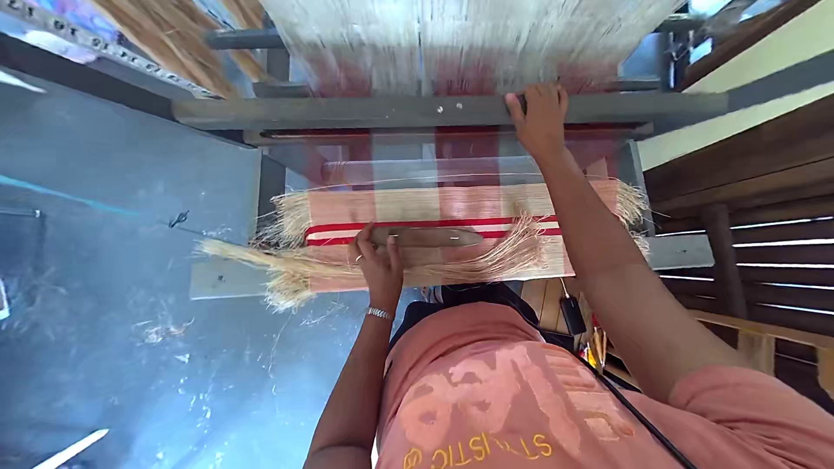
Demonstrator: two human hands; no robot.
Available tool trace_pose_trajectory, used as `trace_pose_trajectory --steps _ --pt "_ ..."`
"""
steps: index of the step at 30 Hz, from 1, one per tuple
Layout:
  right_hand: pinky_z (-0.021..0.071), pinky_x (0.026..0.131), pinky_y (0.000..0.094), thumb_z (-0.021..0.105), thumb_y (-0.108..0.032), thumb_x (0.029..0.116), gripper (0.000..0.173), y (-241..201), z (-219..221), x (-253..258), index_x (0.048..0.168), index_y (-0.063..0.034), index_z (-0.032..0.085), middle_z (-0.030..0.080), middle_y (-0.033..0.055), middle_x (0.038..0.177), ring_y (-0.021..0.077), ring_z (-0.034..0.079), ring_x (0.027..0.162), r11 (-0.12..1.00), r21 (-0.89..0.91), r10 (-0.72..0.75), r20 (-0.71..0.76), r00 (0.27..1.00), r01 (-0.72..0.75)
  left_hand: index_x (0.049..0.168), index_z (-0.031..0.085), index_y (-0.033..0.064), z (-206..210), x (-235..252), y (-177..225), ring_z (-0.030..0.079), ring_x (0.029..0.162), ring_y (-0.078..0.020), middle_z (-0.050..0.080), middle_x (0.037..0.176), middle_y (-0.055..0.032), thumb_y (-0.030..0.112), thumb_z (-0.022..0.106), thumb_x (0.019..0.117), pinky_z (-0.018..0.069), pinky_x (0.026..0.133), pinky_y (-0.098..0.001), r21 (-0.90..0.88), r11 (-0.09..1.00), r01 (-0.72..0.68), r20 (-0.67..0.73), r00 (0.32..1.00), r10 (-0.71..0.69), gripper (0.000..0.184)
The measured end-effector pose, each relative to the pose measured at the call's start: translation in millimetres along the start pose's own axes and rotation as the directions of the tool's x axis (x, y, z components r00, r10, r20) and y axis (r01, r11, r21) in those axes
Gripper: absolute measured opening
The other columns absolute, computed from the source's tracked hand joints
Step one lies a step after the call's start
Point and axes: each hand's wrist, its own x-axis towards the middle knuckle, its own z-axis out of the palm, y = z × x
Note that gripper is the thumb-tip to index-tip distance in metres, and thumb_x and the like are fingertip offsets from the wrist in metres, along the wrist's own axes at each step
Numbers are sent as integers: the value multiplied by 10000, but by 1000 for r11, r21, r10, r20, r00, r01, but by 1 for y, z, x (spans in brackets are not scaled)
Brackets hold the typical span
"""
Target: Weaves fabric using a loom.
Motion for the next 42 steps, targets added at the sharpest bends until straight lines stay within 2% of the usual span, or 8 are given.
trace_pose_trajectory --steps 3,7,12,17,20,28,34,42 --pt "273 1188 622 311 -568 1081 662 -5 -5 -60 1241 -27 658 663 200 1278 394 554 1297 998 -55 17 8 1000 -16 1447 491 56 9 -7 -18 477 1331 -410 497 1410 -258 400 509 1040 413 1105 -553 214 976 -46 -18 999 51 533" --pt "298 1157 642 332 -522 1088 624 -11 -18 -119 1209 -11 668 672 222 1231 420 583 1245 999 -40 0 40 999 2 1404 544 116 16 -6 -23 500 1291 -435 541 1387 -230 488 463 1024 368 1084 -613 389 919 -62 -31 996 80 538" --pt "295 1135 624 334 -583 1067 656 -7 -11 -95 1154 -36 684 690 194 1185 389 596 1210 999 -27 39 6 999 -39 1410 543 123 21 -6 -23 493 1305 -386 529 1431 -180 477 442 1039 379 1078 -567 428 900 -76 -48 993 107 522" --pt "275 1163 597 320 -592 1067 665 -12 -14 -103 1184 -36 666 677 191 1213 376 573 1254 997 -34 66 41 997 -65 1385 569 142 21 -5 -25 517 1276 -391 574 1384 -173 479 446 1037 378 1052 -571 448 890 -91 -76 987 140 499" --pt "246 1189 610 338 -598 1063 673 -15 -26 -118 1249 -32 653 651 203 1291 390 536 1313 997 -15 79 116 990 -78 1369 577 130 23 -5 -26 512 1283 -402 579 1373 -184 475 436 1039 385 1043 -580 460 883 -91 -74 987 140 498" --pt "206 1211 612 323 -637 1051 722 -11 -34 -114 1310 -33 623 610 190 1380 379 490 1372 997 -7 77 210 975 -77 1380 565 127 27 -5 -27 501 1307 -397 565 1402 -174 492 401 1047 365 1057 -602 489 868 -83 -41 992 118 521" --pt "221 1203 623 322 -677 1034 763 -1 -36 -111 1345 -42 609 597 190 1397 383 484 1375 1000 10 16 264 964 -20 1391 549 156 29 -5 -32 477 1339 -386 535 1448 -151 514 366 1056 356 1067 -603 518 853 -66 -38 994 100 523" --pt "223 1220 575 347 -651 1042 698 1 -30 -115 1306 -75 642 639 137 1346 316 527 1341 999 42 17 183 983 -25 1430 528 129 23 -4 -18 425 1398 -446 491 1491 -211 511 314 1043 323 1090 -665 535 844 -31 29 999 18 585"
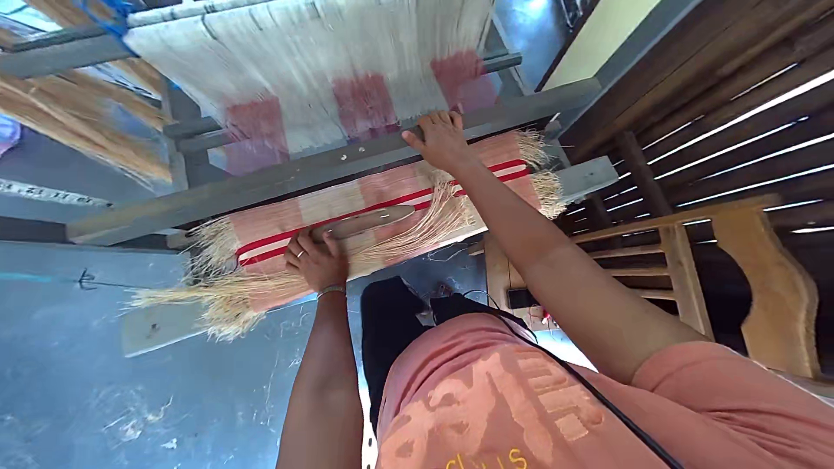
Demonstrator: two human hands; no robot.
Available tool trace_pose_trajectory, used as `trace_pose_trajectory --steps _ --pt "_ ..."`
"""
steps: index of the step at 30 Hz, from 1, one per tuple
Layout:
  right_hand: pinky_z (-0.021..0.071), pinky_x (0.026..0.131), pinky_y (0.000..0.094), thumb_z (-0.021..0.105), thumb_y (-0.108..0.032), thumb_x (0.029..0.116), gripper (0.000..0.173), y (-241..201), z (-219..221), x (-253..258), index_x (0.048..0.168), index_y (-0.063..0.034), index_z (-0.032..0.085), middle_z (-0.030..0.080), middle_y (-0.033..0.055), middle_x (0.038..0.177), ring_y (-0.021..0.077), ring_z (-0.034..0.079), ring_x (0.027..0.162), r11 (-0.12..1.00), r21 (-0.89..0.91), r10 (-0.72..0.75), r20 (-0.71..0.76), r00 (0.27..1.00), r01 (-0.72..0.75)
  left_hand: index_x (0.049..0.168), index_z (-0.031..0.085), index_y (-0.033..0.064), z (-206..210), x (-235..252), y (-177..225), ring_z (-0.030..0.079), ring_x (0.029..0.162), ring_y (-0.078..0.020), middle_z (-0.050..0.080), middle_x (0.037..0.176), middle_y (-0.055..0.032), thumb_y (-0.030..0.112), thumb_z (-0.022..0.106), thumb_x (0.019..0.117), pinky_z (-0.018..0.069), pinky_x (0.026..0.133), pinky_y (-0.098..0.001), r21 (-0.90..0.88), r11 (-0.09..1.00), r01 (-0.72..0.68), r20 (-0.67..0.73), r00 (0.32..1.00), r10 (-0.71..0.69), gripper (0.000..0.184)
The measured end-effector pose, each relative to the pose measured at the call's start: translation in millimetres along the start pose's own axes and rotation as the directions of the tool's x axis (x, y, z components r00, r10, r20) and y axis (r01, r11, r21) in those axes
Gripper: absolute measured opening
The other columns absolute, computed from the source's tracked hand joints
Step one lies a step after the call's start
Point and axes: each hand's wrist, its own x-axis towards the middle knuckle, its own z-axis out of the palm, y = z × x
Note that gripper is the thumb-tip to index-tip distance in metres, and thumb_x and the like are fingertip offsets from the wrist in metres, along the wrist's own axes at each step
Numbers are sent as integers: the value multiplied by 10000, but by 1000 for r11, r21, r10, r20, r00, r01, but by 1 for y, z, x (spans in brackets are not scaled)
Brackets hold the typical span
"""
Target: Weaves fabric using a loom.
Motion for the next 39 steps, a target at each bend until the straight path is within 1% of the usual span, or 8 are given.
trace_pose_trajectory --steps 14,22,27,29,32,35,37,39 --pt "238 1210 576 323 -652 1044 692 0 7 1 1316 -99 637 641 126 1334 315 539 1324 999 -36 -22 -31 999 21 1411 530 162 8 0 -6 439 1381 -396 495 1482 -161 528 279 1048 326 1091 -631 29 999 23 -42 999 -22 574" --pt "286 1170 576 346 -647 1042 682 5 7 16 1240 -74 657 664 144 1266 333 573 1262 998 -35 -56 -71 996 53 1416 544 177 8 0 -3 463 1364 -378 516 1481 -140 511 317 1057 343 1083 -608 -1 1000 20 -93 995 -20 540" --pt "233 1198 597 350 -650 1040 696 6 1 47 1308 -72 629 625 150 1355 341 513 1348 999 3 -38 -13 999 38 1401 552 165 8 0 -5 477 1344 -388 536 1451 -154 519 354 1046 347 1072 -615 -16 1000 1 -102 995 -2 539" --pt "210 1212 604 345 -635 1046 696 2 0 40 1340 -64 611 606 159 1390 346 488 1379 1000 4 -13 15 1000 13 1384 564 147 4 -2 -2 482 1336 -396 553 1427 -169 520 364 1046 341 1069 -614 -26 1000 -9 -102 995 6 541" --pt "241 1200 591 346 -632 1045 697 -3 -1 9 1306 -48 624 630 166 1331 351 522 1331 1000 -14 4 -5 1000 -5 1378 565 147 3 0 -2 472 1347 -393 553 1429 -165 522 367 1045 333 1077 -600 -23 1000 -10 -101 995 7 538" --pt "247 1186 599 371 -680 1020 723 5 -5 1 1319 -71 622 637 156 1312 348 531 1313 1000 -4 -27 66 997 28 1392 557 134 6 -2 -2 473 1345 -396 530 1450 -177 521 370 1046 332 1082 -601 -36 999 5 -78 997 -8 552" --pt "256 1165 621 412 -634 1030 666 13 -11 9 1330 -78 621 634 159 1315 357 525 1313 995 63 -86 132 988 78 1404 542 139 8 -1 -5 465 1354 -388 509 1472 -169 542 355 1049 336 1085 -604 -38 999 4 -72 997 -7 569" --pt "307 1183 557 479 -452 1066 501 27 -19 8 1372 -81 622 639 134 1360 299 542 1333 959 244 -172 86 981 147 1401 546 142 9 -1 -6 472 1342 -382 512 1467 -166 553 359 1044 338 1080 -601 -44 999 7 -81 997 -10 576"
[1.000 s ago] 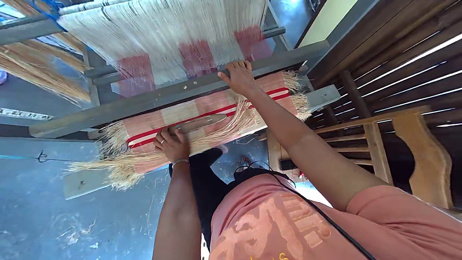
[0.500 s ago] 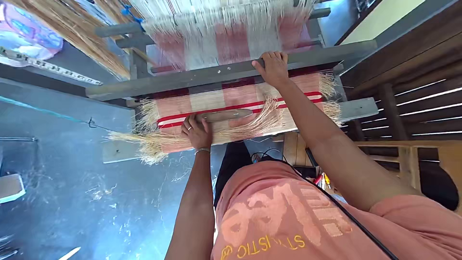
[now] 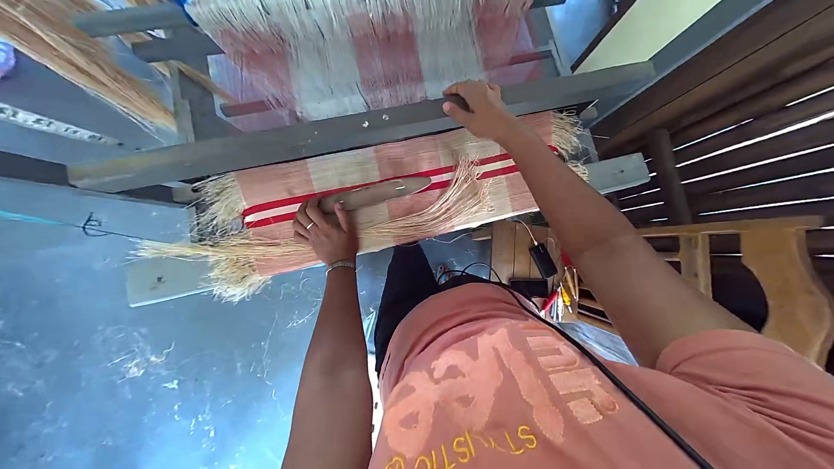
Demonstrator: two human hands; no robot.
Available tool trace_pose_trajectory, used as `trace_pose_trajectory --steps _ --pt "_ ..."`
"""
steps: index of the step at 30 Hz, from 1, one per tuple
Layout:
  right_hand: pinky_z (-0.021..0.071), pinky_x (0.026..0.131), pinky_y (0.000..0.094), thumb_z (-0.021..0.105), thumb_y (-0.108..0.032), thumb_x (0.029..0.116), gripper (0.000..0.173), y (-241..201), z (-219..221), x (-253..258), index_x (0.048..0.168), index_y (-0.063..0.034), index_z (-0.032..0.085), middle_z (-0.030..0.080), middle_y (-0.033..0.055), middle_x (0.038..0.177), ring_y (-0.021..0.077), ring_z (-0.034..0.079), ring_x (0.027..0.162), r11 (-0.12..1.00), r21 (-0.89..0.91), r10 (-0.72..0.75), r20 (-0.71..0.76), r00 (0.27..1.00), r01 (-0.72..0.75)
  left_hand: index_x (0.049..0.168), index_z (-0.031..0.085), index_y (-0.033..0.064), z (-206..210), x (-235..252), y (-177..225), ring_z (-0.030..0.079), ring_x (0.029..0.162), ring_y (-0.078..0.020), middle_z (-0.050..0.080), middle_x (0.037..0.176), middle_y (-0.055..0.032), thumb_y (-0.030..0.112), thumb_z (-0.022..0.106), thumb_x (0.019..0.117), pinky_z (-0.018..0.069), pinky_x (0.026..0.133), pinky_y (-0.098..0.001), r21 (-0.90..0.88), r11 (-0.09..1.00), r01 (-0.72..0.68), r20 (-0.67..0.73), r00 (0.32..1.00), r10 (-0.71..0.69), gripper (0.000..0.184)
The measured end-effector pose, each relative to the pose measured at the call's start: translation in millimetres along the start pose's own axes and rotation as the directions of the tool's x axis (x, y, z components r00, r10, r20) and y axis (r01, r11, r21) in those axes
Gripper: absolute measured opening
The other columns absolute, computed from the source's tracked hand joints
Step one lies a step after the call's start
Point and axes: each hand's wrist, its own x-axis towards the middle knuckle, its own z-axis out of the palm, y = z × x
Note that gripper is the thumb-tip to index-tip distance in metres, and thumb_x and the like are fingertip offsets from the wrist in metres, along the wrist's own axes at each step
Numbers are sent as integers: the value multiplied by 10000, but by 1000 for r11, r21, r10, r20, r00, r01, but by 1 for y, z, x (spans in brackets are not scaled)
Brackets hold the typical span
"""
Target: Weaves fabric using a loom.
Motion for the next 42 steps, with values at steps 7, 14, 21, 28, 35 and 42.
trace_pose_trajectory --steps 7,14,21,28,35,42 --pt "572 872 369 562 -248 1051 289 38 8 -90 1156 -10 687 714 128 1061 176 686 945 922 372 260 -397 880 -104 1409 534 131 -3 0 4 459 1352 -388 508 1465 -177 554 360 1040 314 1104 -593 -1 1000 14 -1 1000 -14 587" --pt "549 960 466 703 -410 966 456 40 39 -108 1248 -52 688 731 122 1120 224 697 1021 768 469 472 45 880 -436 1409 529 139 -3 -1 5 443 1368 -379 501 1468 -168 558 343 1048 296 1121 -583 19 1000 16 -6 1000 -16 584" --pt "585 870 426 656 -211 998 261 33 43 -98 1194 -44 697 723 120 1057 203 706 920 768 491 452 40 891 -411 1401 535 118 -6 -1 6 458 1348 -401 510 1451 -188 541 355 1049 322 1095 -588 28 1000 12 -26 1000 -11 579" --pt "620 797 354 702 -133 967 176 37 35 -111 1104 -23 711 743 88 942 148 725 818 700 609 459 18 888 -374 1396 540 122 -3 -1 4 467 1334 -386 514 1443 -182 545 353 1050 331 1086 -575 26 1000 3 -31 1000 -3 578" --pt "566 941 362 761 -155 921 229 35 26 -109 1118 -41 735 750 71 1130 146 702 1020 787 548 295 68 953 -283 1398 537 124 -2 -1 3 459 1344 -391 510 1451 -179 544 344 1051 329 1087 -582 35 999 6 -21 1000 -5 578" --pt "575 921 359 761 -155 921 163 30 28 -95 1056 -63 762 767 58 1040 123 718 961 802 510 312 83 946 -310 1392 536 127 -2 -1 4 459 1345 -381 510 1452 -173 537 348 1052 327 1085 -581 30 1000 6 -25 1000 -5 565"
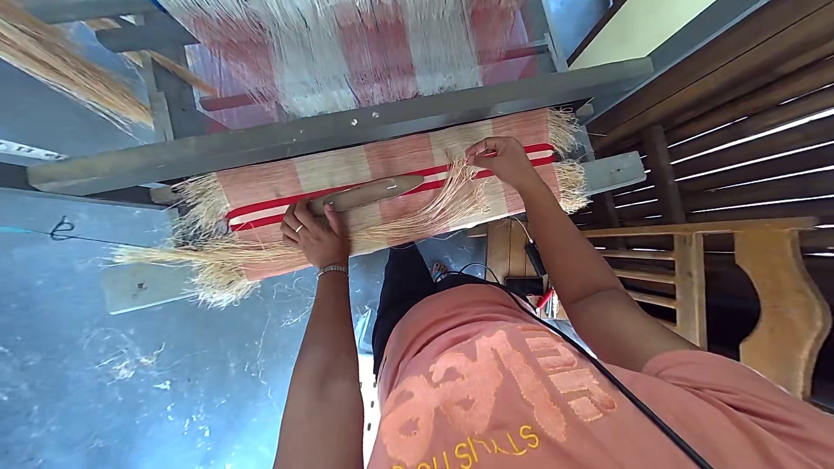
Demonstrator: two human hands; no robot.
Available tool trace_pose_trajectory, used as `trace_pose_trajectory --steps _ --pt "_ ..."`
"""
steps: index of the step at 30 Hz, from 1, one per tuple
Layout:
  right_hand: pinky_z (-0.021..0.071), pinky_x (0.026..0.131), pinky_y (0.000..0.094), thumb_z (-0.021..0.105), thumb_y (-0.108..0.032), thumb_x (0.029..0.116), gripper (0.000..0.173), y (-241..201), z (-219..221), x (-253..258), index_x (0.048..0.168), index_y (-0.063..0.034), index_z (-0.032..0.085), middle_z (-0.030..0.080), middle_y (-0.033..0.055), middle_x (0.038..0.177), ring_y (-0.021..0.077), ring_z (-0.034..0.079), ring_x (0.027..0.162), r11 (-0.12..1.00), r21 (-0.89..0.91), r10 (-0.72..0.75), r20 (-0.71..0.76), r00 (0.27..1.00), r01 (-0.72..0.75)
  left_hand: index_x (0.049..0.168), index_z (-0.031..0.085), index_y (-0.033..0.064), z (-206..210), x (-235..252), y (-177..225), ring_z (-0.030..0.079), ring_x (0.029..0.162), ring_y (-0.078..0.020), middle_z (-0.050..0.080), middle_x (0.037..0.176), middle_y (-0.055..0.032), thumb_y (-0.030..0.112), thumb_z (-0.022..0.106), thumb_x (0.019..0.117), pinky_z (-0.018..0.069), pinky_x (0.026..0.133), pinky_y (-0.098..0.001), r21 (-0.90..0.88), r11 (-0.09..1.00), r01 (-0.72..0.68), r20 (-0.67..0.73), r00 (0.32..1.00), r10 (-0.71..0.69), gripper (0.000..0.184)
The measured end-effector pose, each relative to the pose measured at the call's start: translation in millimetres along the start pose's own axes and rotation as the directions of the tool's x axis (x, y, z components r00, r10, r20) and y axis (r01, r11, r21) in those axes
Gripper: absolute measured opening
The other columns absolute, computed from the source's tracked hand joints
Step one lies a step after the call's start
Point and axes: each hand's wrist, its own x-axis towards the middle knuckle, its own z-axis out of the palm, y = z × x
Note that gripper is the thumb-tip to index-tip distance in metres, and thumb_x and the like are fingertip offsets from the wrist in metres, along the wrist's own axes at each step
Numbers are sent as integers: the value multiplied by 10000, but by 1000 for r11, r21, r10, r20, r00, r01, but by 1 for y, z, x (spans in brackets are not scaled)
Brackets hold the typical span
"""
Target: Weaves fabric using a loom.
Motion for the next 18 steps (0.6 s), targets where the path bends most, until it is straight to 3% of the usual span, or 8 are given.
trace_pose_trajectory --steps 4,7,10,14,16,18 --pt "572 810 348 747 -181 931 160 0 4 3 1038 -63 760 748 56 922 103 686 797 999 22 28 -119 993 -26 1386 538 131 1 0 -1 467 1336 -379 512 1448 -175 549 348 1051 327 1083 -578 5 1000 3 4 1000 -3 569" --pt "585 800 353 717 -155 942 185 9 -4 8 1071 -23 731 734 82 965 141 688 838 986 162 7 -192 981 24 1405 531 106 -2 1 0 458 1348 -415 496 1467 -207 523 358 1056 329 1085 -614 -11 1000 2 40 999 -2 571" --pt "573 793 323 700 -139 959 210 13 -37 10 1127 -13 700 720 68 1011 126 668 852 954 300 79 -262 962 3 1414 524 111 -2 2 -1 445 1362 -415 487 1478 -203 523 361 1054 317 1095 -619 -11 1000 7 60 998 -6 571" --pt "567 848 291 652 -188 986 313 27 -150 -8 1259 -37 628 694 31 1143 98 664 932 955 295 182 -463 867 -43 1414 523 123 -2 2 0 444 1364 -412 493 1476 -192 539 340 1054 302 1104 -622 10 1000 4 52 999 -4 580" --pt "569 768 255 682 -209 964 301 42 -237 -36 1235 -84 641 691 -18 1046 74 656 835 952 296 252 -611 751 -78 1415 524 137 -2 2 0 439 1370 -399 492 1476 -180 544 334 1051 296 1117 -611 8 1000 6 54 999 -6 578" --pt "563 739 238 709 -260 925 284 80 -353 -83 1178 -145 654 668 -60 966 50 639 792 967 243 236 -727 645 -80 1405 534 144 -1 2 -1 445 1368 -386 500 1470 -173 548 342 1050 293 1118 -607 2 1000 6 44 999 -6 571"
